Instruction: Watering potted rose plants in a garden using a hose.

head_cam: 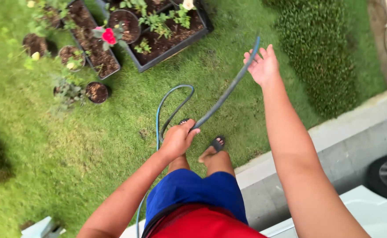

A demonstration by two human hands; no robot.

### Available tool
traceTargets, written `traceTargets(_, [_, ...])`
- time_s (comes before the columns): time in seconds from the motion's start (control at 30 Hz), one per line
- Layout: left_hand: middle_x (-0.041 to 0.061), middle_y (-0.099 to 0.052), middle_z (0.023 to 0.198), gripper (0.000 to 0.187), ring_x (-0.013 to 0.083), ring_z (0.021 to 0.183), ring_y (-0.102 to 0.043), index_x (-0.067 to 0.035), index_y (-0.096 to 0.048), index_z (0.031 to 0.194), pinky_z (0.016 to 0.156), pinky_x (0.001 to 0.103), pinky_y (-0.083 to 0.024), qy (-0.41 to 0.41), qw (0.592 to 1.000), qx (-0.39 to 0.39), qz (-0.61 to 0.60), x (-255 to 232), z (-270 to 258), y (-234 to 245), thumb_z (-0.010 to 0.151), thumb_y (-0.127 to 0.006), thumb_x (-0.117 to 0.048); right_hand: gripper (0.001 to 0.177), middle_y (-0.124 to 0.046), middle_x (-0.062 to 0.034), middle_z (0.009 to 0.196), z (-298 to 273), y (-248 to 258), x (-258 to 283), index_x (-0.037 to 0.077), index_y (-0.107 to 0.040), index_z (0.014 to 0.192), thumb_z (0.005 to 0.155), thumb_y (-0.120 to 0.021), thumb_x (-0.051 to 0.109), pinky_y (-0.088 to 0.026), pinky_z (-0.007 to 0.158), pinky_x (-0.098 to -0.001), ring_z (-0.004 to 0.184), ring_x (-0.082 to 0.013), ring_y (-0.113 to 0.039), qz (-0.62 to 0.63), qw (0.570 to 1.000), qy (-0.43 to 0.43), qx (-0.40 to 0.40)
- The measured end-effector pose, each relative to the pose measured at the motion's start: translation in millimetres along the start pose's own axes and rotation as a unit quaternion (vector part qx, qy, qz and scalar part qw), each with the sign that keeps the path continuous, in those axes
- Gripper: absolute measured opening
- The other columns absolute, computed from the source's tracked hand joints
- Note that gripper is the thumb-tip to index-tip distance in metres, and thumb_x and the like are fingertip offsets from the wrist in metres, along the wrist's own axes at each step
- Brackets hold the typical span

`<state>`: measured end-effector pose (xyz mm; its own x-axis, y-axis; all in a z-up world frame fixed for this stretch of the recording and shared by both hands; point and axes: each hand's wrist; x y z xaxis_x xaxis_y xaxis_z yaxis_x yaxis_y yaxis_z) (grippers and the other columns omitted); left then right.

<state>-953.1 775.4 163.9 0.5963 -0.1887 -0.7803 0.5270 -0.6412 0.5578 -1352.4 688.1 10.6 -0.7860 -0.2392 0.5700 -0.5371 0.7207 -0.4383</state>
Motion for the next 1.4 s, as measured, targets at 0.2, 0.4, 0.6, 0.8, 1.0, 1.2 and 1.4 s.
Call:
traceTargets(0.2, [0.018,-0.066,0.084,0.020,0.0432,0.082,-0.065,-0.008,-0.059,0.097,0.069,0.052,-0.050,-0.079,0.996,-0.026,0.017,-29.1,-38.0,0.9,0.095,-0.065,-0.027,0.054,-0.064,-0.0138,0.110,42.8,41.1,-10.1,0.004,-0.048,0.139,0.103,-0.052,0.043,-0.063,0.085,-0.0401,0.092,-0.0275,-0.069,0.090,0.995,-0.004,-0.030])
traceTargets(0.4, [0.019,-0.066,0.084,0.023,0.0421,0.082,-0.066,-0.007,-0.058,0.092,0.068,0.050,-0.051,-0.023,0.995,0.005,0.097,-74.4,-67.9,-19.1,0.093,-0.068,-0.028,0.040,-0.060,-0.0010,0.071,36.6,96.6,10.7,0.006,-0.068,0.114,0.104,-0.048,0.038,-0.054,0.054,-0.0280,0.061,-0.0126,-0.061,0.125,0.988,-0.083,-0.038])
traceTargets(0.6, [0.016,-0.068,0.089,0.019,0.0399,0.085,-0.068,-0.008,-0.059,0.094,0.070,0.049,-0.053,0.010,0.986,-0.093,0.140,-90.5,-97.7,-56.8,0.092,-0.067,-0.025,0.035,-0.060,-0.0005,0.072,-27.2,75.1,44.8,0.011,-0.058,0.093,0.103,-0.036,0.037,-0.047,0.050,-0.0270,0.056,-0.0127,-0.052,0.125,0.977,-0.119,0.126])
traceTargets(0.8, [0.015,-0.068,0.087,0.022,0.0403,0.084,-0.068,-0.009,-0.063,0.107,0.068,0.050,-0.053,0.115,0.973,-0.108,0.168,-136.8,-123.3,-64.3,0.092,-0.064,-0.025,0.043,-0.050,0.0002,0.066,-85.1,59.6,57.4,0.009,-0.060,0.095,0.106,-0.039,0.044,-0.051,0.054,-0.0315,0.055,-0.0142,-0.048,0.057,0.995,-0.084,-0.013])
traceTargets(1.0, [0.017,-0.070,0.093,0.023,0.0406,0.087,-0.069,-0.010,-0.064,0.107,0.073,0.050,-0.054,0.157,0.964,-0.197,0.084,-102.7,-158.3,-90.2,0.086,-0.070,-0.018,0.045,-0.046,0.0047,0.062,-137.9,8.4,76.5,0.006,-0.067,0.096,0.109,-0.045,0.042,-0.032,0.042,-0.0237,0.048,-0.0069,-0.036,0.065,0.987,-0.073,0.124])
traceTargets(1.2, [0.021,-0.066,0.088,0.014,0.0406,0.089,-0.065,-0.003,-0.064,0.087,0.081,0.047,-0.052,0.156,0.894,-0.418,0.036,-58.0,-169.7,-121.0,0.083,-0.071,-0.014,0.042,-0.044,0.0039,0.061,-239.5,-72.4,107.0,0.010,-0.056,0.085,0.112,-0.046,0.040,-0.029,0.040,-0.0235,0.047,-0.0072,-0.035,0.094,0.963,-0.103,0.232])
traceTargets(1.4, [0.019,-0.067,0.086,0.019,0.0410,0.090,-0.062,-0.003,-0.067,0.082,0.087,0.052,-0.047,0.176,0.940,-0.293,0.025,5.2,-148.4,-152.5,0.080,-0.076,-0.020,0.044,-0.043,0.0037,0.061,-300.4,-113.1,129.8,0.009,-0.055,0.083,0.112,-0.045,0.042,-0.027,0.039,-0.0238,0.046,-0.0073,-0.033,0.020,0.971,0.025,0.238])
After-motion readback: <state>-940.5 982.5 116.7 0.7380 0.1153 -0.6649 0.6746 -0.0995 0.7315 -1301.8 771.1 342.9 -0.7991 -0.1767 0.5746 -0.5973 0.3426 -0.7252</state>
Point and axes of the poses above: each hand's wrist, its own z-axis towards the middle knuckle, its own y-axis out of the back of the hand, x = y × z
